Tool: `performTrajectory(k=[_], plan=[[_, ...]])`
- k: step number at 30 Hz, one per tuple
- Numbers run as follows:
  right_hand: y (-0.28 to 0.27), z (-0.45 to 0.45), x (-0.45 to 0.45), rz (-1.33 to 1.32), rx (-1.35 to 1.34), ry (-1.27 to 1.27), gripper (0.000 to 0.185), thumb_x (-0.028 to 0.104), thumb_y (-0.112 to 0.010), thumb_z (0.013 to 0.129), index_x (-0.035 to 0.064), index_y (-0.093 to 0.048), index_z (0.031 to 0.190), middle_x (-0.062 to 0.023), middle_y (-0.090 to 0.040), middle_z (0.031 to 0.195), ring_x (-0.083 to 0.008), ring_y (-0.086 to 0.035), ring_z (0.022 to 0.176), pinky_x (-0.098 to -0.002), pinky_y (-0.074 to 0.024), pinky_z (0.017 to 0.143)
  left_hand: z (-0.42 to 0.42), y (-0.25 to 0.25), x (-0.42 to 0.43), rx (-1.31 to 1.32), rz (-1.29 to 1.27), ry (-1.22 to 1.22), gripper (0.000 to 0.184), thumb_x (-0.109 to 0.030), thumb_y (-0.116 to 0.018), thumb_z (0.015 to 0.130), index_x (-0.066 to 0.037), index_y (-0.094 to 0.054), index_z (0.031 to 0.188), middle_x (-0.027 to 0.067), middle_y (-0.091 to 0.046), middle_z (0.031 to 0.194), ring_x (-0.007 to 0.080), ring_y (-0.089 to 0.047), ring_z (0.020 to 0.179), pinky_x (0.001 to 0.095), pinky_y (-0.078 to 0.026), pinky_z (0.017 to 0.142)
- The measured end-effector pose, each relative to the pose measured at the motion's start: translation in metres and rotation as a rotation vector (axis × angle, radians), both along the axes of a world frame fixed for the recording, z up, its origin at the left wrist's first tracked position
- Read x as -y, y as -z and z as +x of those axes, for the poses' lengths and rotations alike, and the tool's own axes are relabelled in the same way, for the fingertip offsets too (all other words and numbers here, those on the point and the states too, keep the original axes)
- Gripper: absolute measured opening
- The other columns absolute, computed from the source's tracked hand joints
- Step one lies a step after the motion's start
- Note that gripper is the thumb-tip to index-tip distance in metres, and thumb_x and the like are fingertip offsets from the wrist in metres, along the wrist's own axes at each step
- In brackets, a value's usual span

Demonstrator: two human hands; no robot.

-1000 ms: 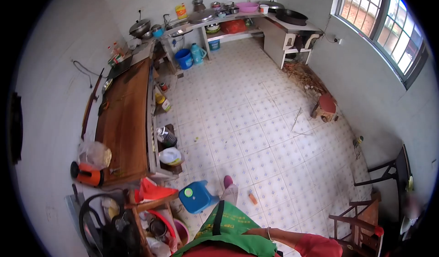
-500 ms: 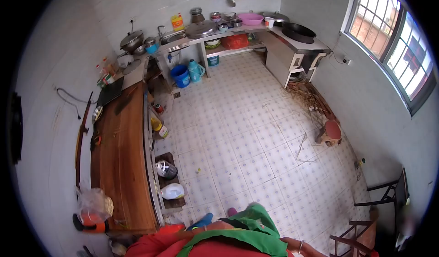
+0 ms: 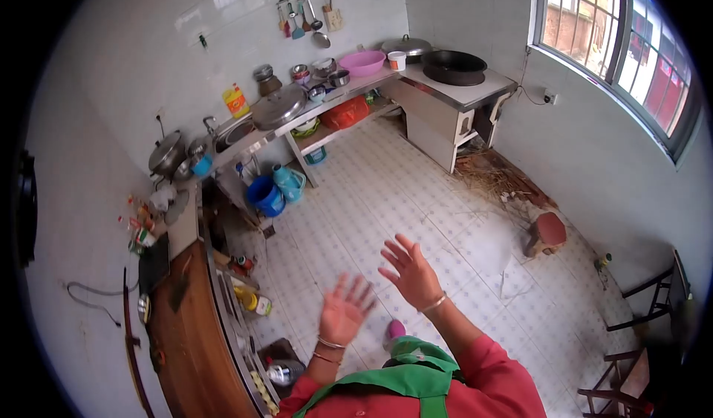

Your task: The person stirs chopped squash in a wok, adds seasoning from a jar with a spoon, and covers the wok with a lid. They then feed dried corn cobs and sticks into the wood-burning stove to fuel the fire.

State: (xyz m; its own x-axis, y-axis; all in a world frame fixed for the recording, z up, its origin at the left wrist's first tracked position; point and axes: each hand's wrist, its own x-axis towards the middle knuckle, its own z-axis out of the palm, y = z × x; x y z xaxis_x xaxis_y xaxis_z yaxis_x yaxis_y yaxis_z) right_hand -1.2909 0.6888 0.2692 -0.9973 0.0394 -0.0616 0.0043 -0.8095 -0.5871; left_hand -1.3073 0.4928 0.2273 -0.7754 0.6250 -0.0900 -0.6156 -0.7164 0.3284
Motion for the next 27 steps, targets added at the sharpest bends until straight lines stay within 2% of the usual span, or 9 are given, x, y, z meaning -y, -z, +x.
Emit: performTrajectory(k=[1,3,6,8,10,12,13,17,27], plan=[[-0.001,-0.041,-0.004,-0.058,-0.039,0.020,0.064,0.050,-0.033,0.094,0.0110,-0.019,0.143,-0.0085,-0.023,0.147,-0.0246,-0.024,0.134,-0.0444,-0.0281,0.105,-0.041,-0.005,0.007,0.039,0.123,-0.092,0.053,-0.048,-0.035,0.094,-0.023,-0.028,0.140,0.0068,-0.031,0.144,0.0286,-0.029,0.132,0.0520,-0.023,0.106],[-0.011,-0.113,-0.015,-0.073,-0.025,0.053,0.064,0.050,-0.033,0.094,0.0115,-0.019,0.143,-0.0086,-0.023,0.147,-0.0246,-0.025,0.133,-0.0444,-0.0283,0.105,-0.118,-0.032,0.012,-0.041,0.114,-0.244,0.056,-0.051,-0.033,0.093,-0.026,-0.025,0.142,0.0049,-0.024,0.148,0.0284,-0.021,0.136,0.0534,-0.016,0.108],[-0.020,-0.209,-0.020,-0.152,-0.006,0.071,0.063,0.050,-0.033,0.094,0.0139,-0.019,0.143,-0.0079,-0.022,0.147,-0.0245,-0.024,0.134,-0.0451,-0.0287,0.105,-0.211,-0.070,0.014,-0.102,0.187,-0.348,0.055,-0.051,-0.034,0.093,-0.026,-0.027,0.141,0.0040,-0.022,0.149,0.0296,-0.019,0.136,0.0537,-0.014,0.109],[-0.028,-0.265,-0.023,-0.194,-0.075,0.091,0.060,0.051,-0.033,0.094,0.0147,-0.024,0.141,-0.0065,-0.025,0.146,-0.0239,-0.029,0.131,-0.0450,-0.0309,0.103,-0.262,-0.075,-0.001,-0.104,0.186,-0.370,0.055,-0.051,-0.034,0.093,-0.025,-0.028,0.141,0.0041,-0.022,0.149,0.0296,-0.018,0.137,0.0537,-0.013,0.109],[-0.003,-0.324,-0.032,-0.175,0.005,0.099,0.058,0.050,-0.033,0.094,0.0149,-0.027,0.140,-0.0059,-0.028,0.145,-0.0235,-0.032,0.129,-0.0450,-0.0323,0.102,-0.310,-0.045,-0.008,-0.112,0.184,-0.409,0.055,-0.050,-0.034,0.093,-0.024,-0.029,0.141,0.0041,-0.022,0.149,0.0295,-0.018,0.137,0.0536,-0.012,0.109],[0.004,-0.379,-0.042,-0.151,0.066,0.107,0.056,0.049,-0.033,0.095,0.0152,-0.030,0.138,-0.0053,-0.031,0.143,-0.0231,-0.036,0.126,-0.0449,-0.0337,0.100,-0.371,-0.003,-0.023,0.180,0.254,-0.301,0.054,-0.049,-0.035,0.093,-0.021,-0.031,0.140,0.0047,-0.023,0.148,0.0286,-0.019,0.136,0.0536,-0.013,0.109],[0.011,-0.404,-0.047,-0.143,0.062,0.112,0.054,0.048,-0.033,0.094,0.0146,-0.033,0.137,-0.0051,-0.035,0.141,-0.0224,-0.039,0.123,-0.0442,-0.0351,0.099,-0.399,0.009,-0.028,0.197,0.199,-0.287,0.054,-0.049,-0.037,0.093,-0.019,-0.034,0.138,0.0055,-0.027,0.146,0.0271,-0.023,0.135,0.0527,-0.017,0.108],[-0.006,-0.509,-0.075,-0.052,0.036,0.192,0.049,0.045,-0.039,0.094,0.0124,-0.041,0.130,-0.0049,-0.046,0.131,-0.0200,-0.046,0.114,-0.0412,-0.0396,0.093,-0.528,-0.014,-0.064,0.164,0.295,-0.147,0.047,-0.044,-0.036,0.094,-0.016,-0.043,0.132,0.0076,-0.044,0.136,0.0260,-0.034,0.130,0.0492,-0.022,0.108],[-0.021,-0.683,-0.204,0.006,0.138,0.564,0.035,0.039,-0.044,0.094,0.0117,-0.054,0.113,-0.0050,-0.055,0.118,-0.0189,-0.052,0.102,-0.0366,-0.0429,0.087,-0.792,-0.022,-0.234,0.297,0.255,0.259,0.042,-0.041,-0.040,0.094,-0.014,-0.047,0.126,0.0068,-0.050,0.127,0.0237,-0.044,0.121,0.0445,-0.033,0.103]])
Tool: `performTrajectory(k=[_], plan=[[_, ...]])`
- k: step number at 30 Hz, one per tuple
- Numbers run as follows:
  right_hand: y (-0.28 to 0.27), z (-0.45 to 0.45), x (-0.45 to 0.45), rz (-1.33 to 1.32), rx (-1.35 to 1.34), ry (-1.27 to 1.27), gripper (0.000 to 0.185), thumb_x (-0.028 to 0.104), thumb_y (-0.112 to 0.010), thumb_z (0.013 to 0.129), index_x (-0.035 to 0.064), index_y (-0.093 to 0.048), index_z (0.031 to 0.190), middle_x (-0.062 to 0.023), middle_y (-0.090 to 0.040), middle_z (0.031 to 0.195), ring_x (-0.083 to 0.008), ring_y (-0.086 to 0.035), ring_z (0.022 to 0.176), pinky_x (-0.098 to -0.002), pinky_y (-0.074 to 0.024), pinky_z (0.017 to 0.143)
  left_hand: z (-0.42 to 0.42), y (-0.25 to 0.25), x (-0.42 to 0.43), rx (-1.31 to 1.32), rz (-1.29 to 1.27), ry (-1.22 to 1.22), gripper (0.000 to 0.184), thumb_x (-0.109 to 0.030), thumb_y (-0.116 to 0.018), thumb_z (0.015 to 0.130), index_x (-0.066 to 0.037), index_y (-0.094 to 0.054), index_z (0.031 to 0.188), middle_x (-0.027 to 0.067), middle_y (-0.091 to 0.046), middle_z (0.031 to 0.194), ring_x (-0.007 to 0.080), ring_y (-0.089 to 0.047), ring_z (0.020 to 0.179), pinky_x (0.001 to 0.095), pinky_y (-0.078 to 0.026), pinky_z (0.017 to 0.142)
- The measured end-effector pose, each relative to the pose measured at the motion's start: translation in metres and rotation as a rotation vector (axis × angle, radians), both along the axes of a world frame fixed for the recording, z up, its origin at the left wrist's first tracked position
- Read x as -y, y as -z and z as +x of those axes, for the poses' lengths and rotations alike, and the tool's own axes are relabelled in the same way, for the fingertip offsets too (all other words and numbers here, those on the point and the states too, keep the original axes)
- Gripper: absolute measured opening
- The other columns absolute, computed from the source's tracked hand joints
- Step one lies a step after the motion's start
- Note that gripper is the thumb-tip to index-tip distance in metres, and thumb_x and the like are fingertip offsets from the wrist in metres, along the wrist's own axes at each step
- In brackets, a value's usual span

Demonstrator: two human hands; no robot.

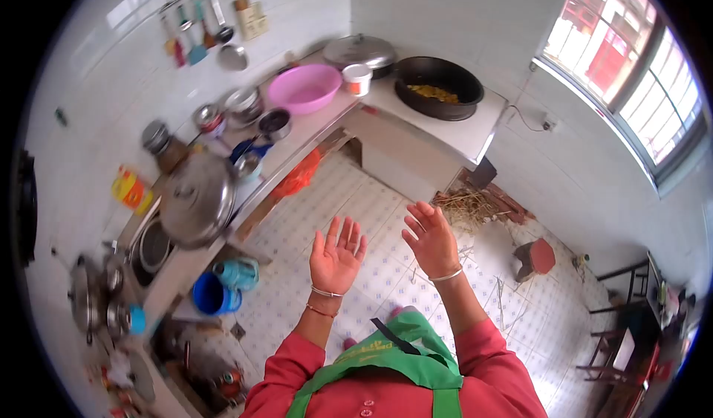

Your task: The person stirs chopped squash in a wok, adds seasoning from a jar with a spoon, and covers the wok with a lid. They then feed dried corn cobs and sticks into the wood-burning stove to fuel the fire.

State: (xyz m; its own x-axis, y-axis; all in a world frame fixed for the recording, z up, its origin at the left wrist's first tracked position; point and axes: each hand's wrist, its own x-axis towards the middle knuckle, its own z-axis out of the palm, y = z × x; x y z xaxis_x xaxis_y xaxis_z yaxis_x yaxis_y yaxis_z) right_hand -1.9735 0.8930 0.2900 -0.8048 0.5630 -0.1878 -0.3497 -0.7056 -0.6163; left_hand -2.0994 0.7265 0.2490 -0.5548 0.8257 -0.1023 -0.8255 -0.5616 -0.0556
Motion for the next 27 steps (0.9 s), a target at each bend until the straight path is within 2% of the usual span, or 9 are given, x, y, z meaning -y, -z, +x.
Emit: performTrajectory(k=[4,5,8,11,16,23,25,27], plan=[[0.030,-0.042,-0.083,-0.029,0.021,0.124,0.033,0.037,-0.046,0.093,0.0110,-0.054,0.112,-0.0043,-0.057,0.114,-0.0178,-0.054,0.099,-0.0360,-0.0441,0.086,-0.063,0.021,-0.102,0.010,-0.051,0.144,0.040,-0.040,-0.042,0.094,-0.012,-0.049,0.122,0.0068,-0.050,0.125,0.0239,-0.045,0.119,0.0444,-0.034,0.102],[0.023,-0.059,-0.106,-0.040,0.034,0.143,0.033,0.037,-0.046,0.093,0.0106,-0.054,0.111,-0.0040,-0.057,0.112,-0.0172,-0.055,0.097,-0.0355,-0.0447,0.085,-0.085,0.011,-0.129,0.003,-0.058,0.160,0.040,-0.040,-0.042,0.094,-0.012,-0.049,0.122,0.0068,-0.050,0.125,0.0239,-0.045,0.119,0.0444,-0.034,0.102],[0.048,-0.102,-0.187,-0.066,0.070,0.156,0.031,0.035,-0.047,0.093,0.0098,-0.054,0.110,-0.0039,-0.059,0.109,-0.0168,-0.056,0.095,-0.0350,-0.0458,0.083,-0.133,0.022,-0.209,-0.051,-0.080,0.184,0.040,-0.039,-0.041,0.094,-0.012,-0.048,0.123,0.0070,-0.050,0.124,0.0238,-0.045,0.118,0.0444,-0.036,0.100],[0.060,-0.160,-0.268,-0.094,0.057,0.177,0.030,0.033,-0.047,0.093,0.0083,-0.054,0.109,-0.0054,-0.059,0.105,-0.0174,-0.056,0.093,-0.0348,-0.0467,0.081,-0.189,0.018,-0.289,-0.089,-0.196,0.222,0.040,-0.039,-0.041,0.094,-0.011,-0.047,0.123,0.0072,-0.050,0.123,0.0234,-0.045,0.118,0.0441,-0.037,0.099],[0.024,-0.254,-0.381,0.058,0.177,0.220,0.026,0.025,-0.049,0.093,0.0044,-0.053,0.109,-0.0084,-0.059,0.102,-0.0177,-0.058,0.088,-0.0324,-0.0499,0.075,-0.279,0.000,-0.406,-0.250,-0.279,0.159,0.041,-0.039,-0.041,0.095,-0.009,-0.046,0.122,0.0069,-0.050,0.120,0.0226,-0.045,0.115,0.0428,-0.037,0.098],[0.051,-0.339,-0.510,0.250,0.432,0.292,0.027,0.019,-0.049,0.093,0.0008,-0.051,0.112,-0.0094,-0.059,0.101,-0.0172,-0.059,0.088,-0.0319,-0.0508,0.076,-0.374,0.045,-0.542,-0.392,-0.379,0.211,0.043,-0.041,-0.041,0.094,-0.011,-0.044,0.124,0.0059,-0.050,0.120,0.0209,-0.045,0.114,0.0392,-0.037,0.096],[0.058,-0.361,-0.549,0.393,0.543,0.337,0.024,0.018,-0.048,0.093,0.0024,-0.052,0.111,-0.0074,-0.060,0.098,-0.0166,-0.059,0.086,-0.0304,-0.0500,0.075,-0.405,0.048,-0.592,-0.519,-0.414,0.213,0.047,-0.044,-0.041,0.094,-0.011,-0.043,0.126,0.0055,-0.050,0.120,0.0200,-0.046,0.113,0.0380,-0.036,0.096],[0.099,-0.374,-0.580,0.478,0.722,0.377,0.027,0.017,-0.050,0.092,-0.0005,-0.053,0.113,-0.0066,-0.061,0.096,-0.0150,-0.060,0.085,-0.0276,-0.0495,0.073,-0.424,0.071,-0.628,-0.536,-0.402,0.240,0.049,-0.045,-0.041,0.094,-0.010,-0.041,0.128,0.0058,-0.050,0.121,0.0193,-0.046,0.112,0.0361,-0.035,0.097]])
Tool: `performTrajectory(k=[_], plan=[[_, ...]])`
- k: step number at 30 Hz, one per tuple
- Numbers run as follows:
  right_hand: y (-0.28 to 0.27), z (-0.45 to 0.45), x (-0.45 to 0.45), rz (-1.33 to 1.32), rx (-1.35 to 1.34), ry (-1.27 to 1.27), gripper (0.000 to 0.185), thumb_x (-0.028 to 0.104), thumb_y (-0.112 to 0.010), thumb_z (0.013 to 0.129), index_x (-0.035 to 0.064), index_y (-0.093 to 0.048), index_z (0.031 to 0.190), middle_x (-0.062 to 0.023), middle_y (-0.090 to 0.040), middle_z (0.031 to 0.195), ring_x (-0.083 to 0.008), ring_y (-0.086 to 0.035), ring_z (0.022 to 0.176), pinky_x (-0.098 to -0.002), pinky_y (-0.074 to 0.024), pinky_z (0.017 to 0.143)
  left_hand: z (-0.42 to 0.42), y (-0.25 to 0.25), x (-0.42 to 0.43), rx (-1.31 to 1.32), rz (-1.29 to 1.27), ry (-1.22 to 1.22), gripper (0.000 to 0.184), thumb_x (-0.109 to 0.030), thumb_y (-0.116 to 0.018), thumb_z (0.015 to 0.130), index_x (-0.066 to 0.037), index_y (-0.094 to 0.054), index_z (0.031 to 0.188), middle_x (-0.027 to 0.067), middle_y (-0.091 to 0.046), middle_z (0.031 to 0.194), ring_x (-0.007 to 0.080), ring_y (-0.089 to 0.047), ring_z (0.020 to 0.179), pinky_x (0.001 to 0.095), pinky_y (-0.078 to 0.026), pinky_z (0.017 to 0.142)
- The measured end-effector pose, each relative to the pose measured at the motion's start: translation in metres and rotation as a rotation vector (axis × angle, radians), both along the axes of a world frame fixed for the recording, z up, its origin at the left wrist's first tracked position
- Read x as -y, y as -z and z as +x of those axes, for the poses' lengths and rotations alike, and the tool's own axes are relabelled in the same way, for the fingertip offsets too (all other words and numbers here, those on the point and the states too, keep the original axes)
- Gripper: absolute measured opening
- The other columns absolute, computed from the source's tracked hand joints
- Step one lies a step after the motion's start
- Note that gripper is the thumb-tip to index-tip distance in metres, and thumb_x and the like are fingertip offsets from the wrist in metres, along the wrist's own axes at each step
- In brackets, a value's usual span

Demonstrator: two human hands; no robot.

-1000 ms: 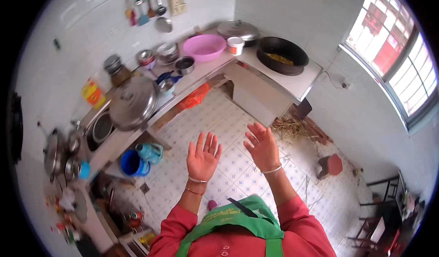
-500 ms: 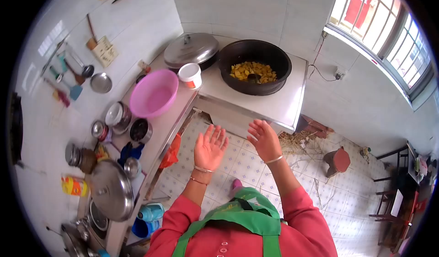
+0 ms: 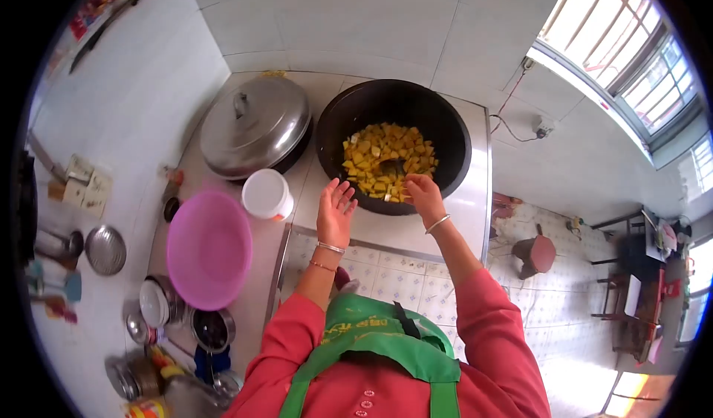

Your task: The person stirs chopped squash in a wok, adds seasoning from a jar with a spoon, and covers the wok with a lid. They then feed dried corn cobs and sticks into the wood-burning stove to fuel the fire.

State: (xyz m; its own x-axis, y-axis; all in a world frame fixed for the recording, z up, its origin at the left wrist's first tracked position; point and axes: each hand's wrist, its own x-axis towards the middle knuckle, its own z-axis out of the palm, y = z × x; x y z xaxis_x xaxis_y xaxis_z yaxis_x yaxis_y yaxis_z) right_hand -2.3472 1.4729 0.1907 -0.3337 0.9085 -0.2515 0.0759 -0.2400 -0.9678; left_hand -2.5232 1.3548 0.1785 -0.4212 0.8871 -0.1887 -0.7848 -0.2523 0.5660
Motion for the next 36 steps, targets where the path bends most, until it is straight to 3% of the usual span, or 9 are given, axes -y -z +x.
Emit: performTrajectory(k=[4,5,10,12,18,23,26,34,36], plan=[[0.049,-0.012,-0.051,0.433,0.532,-0.052,0.034,0.019,-0.060,0.082,0.0033,-0.056,0.112,-0.0190,-0.063,0.096,-0.0309,-0.061,0.089,-0.0352,-0.0482,0.077,-0.034,0.024,-0.070,-0.313,-0.197,0.002,0.046,-0.039,-0.040,0.096,-0.006,-0.042,0.127,0.0077,-0.049,0.123,0.0190,-0.047,0.112,0.0343,-0.037,0.095],[0.049,-0.016,-0.060,0.488,0.640,-0.113,0.040,0.018,-0.059,0.079,0.0069,-0.053,0.117,-0.0237,-0.061,0.100,-0.0376,-0.059,0.093,-0.0397,-0.0469,0.083,-0.042,0.026,-0.079,-0.605,-0.177,-0.007,0.046,-0.037,-0.041,0.096,-0.004,-0.042,0.127,0.0080,-0.049,0.123,0.0196,-0.047,0.112,0.0349,-0.037,0.096],[0.071,-0.030,-0.086,0.500,1.185,-0.410,0.052,0.012,-0.054,0.079,0.0097,-0.042,0.130,-0.0250,-0.056,0.112,-0.0379,-0.054,0.104,-0.0413,-0.0450,0.089,-0.057,0.038,-0.119,-1.563,-0.139,-0.154,0.039,-0.026,-0.044,0.095,-0.003,-0.044,0.126,0.0139,-0.049,0.122,0.0296,-0.046,0.115,0.0383,-0.036,0.099],[0.085,-0.036,-0.083,0.225,1.095,-0.368,0.052,0.014,-0.058,0.075,0.0074,-0.048,0.125,-0.0251,-0.059,0.104,-0.0404,-0.056,0.098,-0.0429,-0.0449,0.088,-0.052,0.047,-0.123,-1.579,-0.155,-0.126,0.037,-0.025,-0.045,0.094,-0.004,-0.045,0.125,0.0155,-0.048,0.124,0.0323,-0.044,0.116,0.0402,-0.035,0.099],[0.042,-0.046,-0.146,0.375,0.901,-0.335,0.040,0.013,-0.050,0.080,0.0069,-0.055,0.120,-0.0265,-0.061,0.088,-0.0405,-0.060,0.085,-0.0435,-0.0478,0.074,-0.039,0.050,-0.131,-1.800,-0.449,-0.099,0.046,-0.030,-0.048,0.092,-0.002,-0.041,0.127,0.0154,-0.046,0.127,0.0319,-0.041,0.121,0.0413,-0.034,0.101],[0.077,-0.072,-0.216,0.390,0.883,-0.225,0.036,0.011,-0.045,0.085,0.0020,-0.054,0.118,-0.0248,-0.062,0.091,-0.0408,-0.059,0.085,-0.0452,-0.0481,0.073,-0.036,0.041,-0.137,-1.849,-0.529,-0.018,0.049,-0.034,-0.048,0.091,-0.003,-0.040,0.129,0.0158,-0.045,0.129,0.0320,-0.039,0.123,0.0410,-0.032,0.102],[0.130,-0.073,-0.179,0.495,1.006,-0.329,0.033,0.016,-0.049,0.083,0.0060,-0.060,0.113,-0.0261,-0.061,0.083,-0.0412,-0.060,0.080,-0.0451,-0.0478,0.070,-0.038,0.044,-0.144,-1.831,-0.545,-0.008,0.050,-0.035,-0.048,0.091,-0.003,-0.040,0.129,0.0159,-0.045,0.130,0.0322,-0.038,0.124,0.0412,-0.032,0.102],[-0.016,0.004,-0.134,0.253,1.037,-0.825,0.035,0.018,-0.046,0.084,0.0132,-0.058,0.116,-0.0205,-0.063,0.093,-0.0395,-0.060,0.087,-0.0454,-0.0475,0.078,-0.036,0.045,-0.137,-1.969,-0.541,0.104,0.049,-0.033,-0.047,0.090,-0.004,-0.040,0.129,0.0151,-0.038,0.135,0.0314,-0.031,0.129,0.0461,-0.026,0.105],[-0.008,0.019,-0.120,0.261,1.102,-0.967,0.033,0.017,-0.045,0.083,0.0120,-0.059,0.113,-0.0193,-0.064,0.091,-0.0393,-0.060,0.085,-0.0461,-0.0481,0.077,-0.037,0.047,-0.137,-1.935,-0.560,0.082,0.049,-0.033,-0.048,0.090,-0.003,-0.041,0.128,0.0154,-0.040,0.133,0.0320,-0.034,0.127,0.0456,-0.026,0.105]])
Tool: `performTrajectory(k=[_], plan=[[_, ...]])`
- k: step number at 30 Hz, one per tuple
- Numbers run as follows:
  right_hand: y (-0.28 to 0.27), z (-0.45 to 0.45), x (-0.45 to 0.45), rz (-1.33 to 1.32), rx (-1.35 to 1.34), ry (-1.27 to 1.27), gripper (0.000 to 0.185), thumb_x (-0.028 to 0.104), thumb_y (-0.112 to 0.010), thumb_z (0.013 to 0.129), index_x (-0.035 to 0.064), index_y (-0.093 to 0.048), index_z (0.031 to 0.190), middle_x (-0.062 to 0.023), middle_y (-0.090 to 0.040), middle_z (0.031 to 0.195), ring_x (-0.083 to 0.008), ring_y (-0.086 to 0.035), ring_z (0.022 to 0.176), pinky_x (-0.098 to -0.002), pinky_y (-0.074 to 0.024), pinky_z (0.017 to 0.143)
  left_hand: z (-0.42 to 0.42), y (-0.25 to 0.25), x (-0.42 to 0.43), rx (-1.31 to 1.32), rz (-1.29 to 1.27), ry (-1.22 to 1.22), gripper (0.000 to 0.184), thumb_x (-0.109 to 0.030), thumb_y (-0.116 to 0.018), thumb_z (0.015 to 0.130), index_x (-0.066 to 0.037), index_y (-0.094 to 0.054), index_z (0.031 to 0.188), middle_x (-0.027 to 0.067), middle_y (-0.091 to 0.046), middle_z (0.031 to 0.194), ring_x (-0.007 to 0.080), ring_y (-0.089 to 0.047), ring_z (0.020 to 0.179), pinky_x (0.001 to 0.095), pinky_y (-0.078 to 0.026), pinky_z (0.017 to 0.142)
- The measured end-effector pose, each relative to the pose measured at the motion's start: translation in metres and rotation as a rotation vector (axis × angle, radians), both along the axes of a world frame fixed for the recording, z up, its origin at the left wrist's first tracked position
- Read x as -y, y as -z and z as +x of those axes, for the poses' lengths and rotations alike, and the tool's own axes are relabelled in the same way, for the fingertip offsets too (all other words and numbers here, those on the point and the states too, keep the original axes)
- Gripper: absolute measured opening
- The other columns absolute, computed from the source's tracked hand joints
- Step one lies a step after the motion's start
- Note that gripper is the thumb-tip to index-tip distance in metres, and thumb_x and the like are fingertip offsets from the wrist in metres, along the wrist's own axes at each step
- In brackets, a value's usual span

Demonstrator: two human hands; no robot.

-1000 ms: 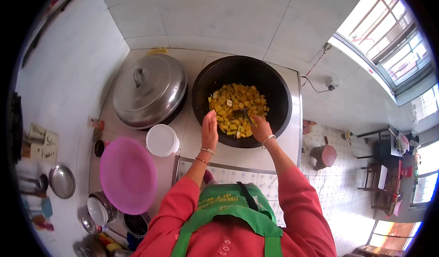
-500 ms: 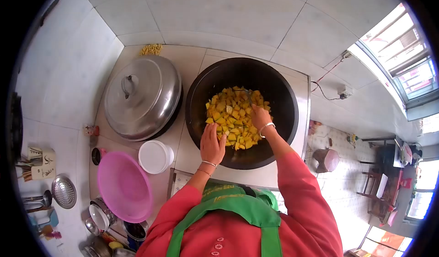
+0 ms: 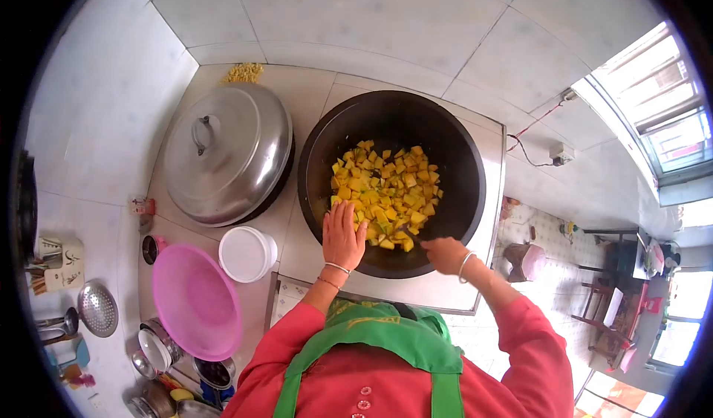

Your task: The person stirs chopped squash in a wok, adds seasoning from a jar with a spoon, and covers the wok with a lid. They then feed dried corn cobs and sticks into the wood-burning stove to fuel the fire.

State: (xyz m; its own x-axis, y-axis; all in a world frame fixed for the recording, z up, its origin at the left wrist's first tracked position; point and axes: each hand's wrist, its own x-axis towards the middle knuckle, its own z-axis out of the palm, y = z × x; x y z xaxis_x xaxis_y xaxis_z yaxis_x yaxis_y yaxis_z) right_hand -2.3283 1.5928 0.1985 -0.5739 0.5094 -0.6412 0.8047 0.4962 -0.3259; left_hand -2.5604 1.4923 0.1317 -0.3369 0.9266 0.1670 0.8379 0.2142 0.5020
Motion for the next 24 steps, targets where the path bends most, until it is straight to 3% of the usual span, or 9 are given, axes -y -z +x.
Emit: performTrajectory(k=[2,6,7,9,11,14,17,20,24], plan=[[0.030,-0.017,0.009,0.037,0.065,0.052,0.031,0.015,-0.045,0.083,0.0106,-0.061,0.109,-0.0210,-0.063,0.090,-0.0400,-0.061,0.084,-0.0476,-0.0481,0.076,0.001,0.005,0.000,0.014,0.005,-0.026,0.048,-0.033,-0.047,0.090,-0.002,-0.041,0.127,0.0155,-0.042,0.131,0.0323,-0.035,0.126,0.0455,-0.027,0.105],[0.091,-0.061,-0.026,0.277,-0.292,0.267,0.025,0.013,-0.043,0.084,0.0049,-0.062,0.099,-0.0240,-0.062,0.086,-0.0428,-0.059,0.080,-0.0480,-0.0481,0.072,0.000,-0.002,-0.002,0.024,0.048,-0.038,0.047,-0.032,-0.047,0.090,-0.002,-0.042,0.126,0.0159,-0.045,0.128,0.0328,-0.038,0.124,0.0453,-0.028,0.104],[0.093,-0.069,-0.041,0.380,-0.358,0.308,0.025,0.013,-0.043,0.084,0.0039,-0.061,0.098,-0.0237,-0.062,0.085,-0.0428,-0.059,0.078,-0.0479,-0.0481,0.071,-0.001,-0.006,-0.003,0.026,0.039,-0.036,0.046,-0.032,-0.046,0.090,-0.002,-0.043,0.125,0.0162,-0.045,0.127,0.0327,-0.037,0.124,0.0449,-0.028,0.104],[0.087,-0.085,-0.079,0.326,-0.407,0.330,0.025,0.012,-0.044,0.086,0.0020,-0.061,0.101,-0.0239,-0.062,0.083,-0.0417,-0.059,0.075,-0.0464,-0.0482,0.068,-0.001,-0.006,-0.005,0.026,0.059,-0.041,0.045,-0.031,-0.049,0.090,-0.002,-0.043,0.124,0.0160,-0.046,0.126,0.0324,-0.038,0.123,0.0446,-0.029,0.104],[0.042,-0.111,-0.092,0.179,-0.475,0.569,0.025,0.011,-0.046,0.087,0.0017,-0.062,0.104,-0.0237,-0.063,0.081,-0.0399,-0.060,0.074,-0.0443,-0.0483,0.065,0.000,-0.006,-0.001,0.030,0.062,-0.045,0.045,-0.030,-0.051,0.089,-0.001,-0.044,0.123,0.0157,-0.046,0.126,0.0321,-0.039,0.123,0.0444,-0.029,0.103],[0.090,-0.127,-0.098,0.307,-0.602,0.488,0.028,0.012,-0.046,0.086,0.0028,-0.061,0.109,-0.0243,-0.062,0.082,-0.0398,-0.060,0.076,-0.0439,-0.0483,0.066,-0.001,-0.003,-0.004,0.008,0.083,-0.054,0.045,-0.029,-0.051,0.089,0.000,-0.044,0.122,0.0163,-0.046,0.125,0.0324,-0.039,0.123,0.0444,-0.030,0.103],[0.114,-0.139,-0.046,0.253,-0.521,0.370,0.033,0.012,-0.049,0.082,0.0049,-0.060,0.113,-0.0263,-0.062,0.086,-0.0403,-0.060,0.081,-0.0429,-0.0483,0.071,-0.002,-0.010,-0.003,0.010,0.080,-0.045,0.045,-0.028,-0.051,0.088,0.000,-0.044,0.122,0.0163,-0.047,0.125,0.0329,-0.040,0.122,0.0443,-0.030,0.103],[0.086,-0.103,-0.003,0.058,-0.383,0.273,0.035,0.013,-0.049,0.080,0.0068,-0.060,0.113,-0.0261,-0.061,0.087,-0.0398,-0.060,0.084,-0.0428,-0.0478,0.073,-0.002,-0.007,-0.004,0.052,0.107,-0.040,0.045,-0.027,-0.052,0.088,0.000,-0.044,0.122,0.0159,-0.047,0.125,0.0332,-0.039,0.122,0.0443,-0.030,0.103],[-0.022,-0.032,-0.008,-0.145,-0.102,0.249,0.035,0.014,-0.047,0.081,0.0080,-0.061,0.112,-0.0238,-0.062,0.088,-0.0393,-0.060,0.086,-0.0421,-0.0480,0.077,-0.003,-0.005,0.002,0.047,0.091,-0.036,0.044,-0.028,-0.051,0.088,-0.001,-0.044,0.122,0.0153,-0.047,0.125,0.0328,-0.040,0.122,0.0445,-0.030,0.103]])
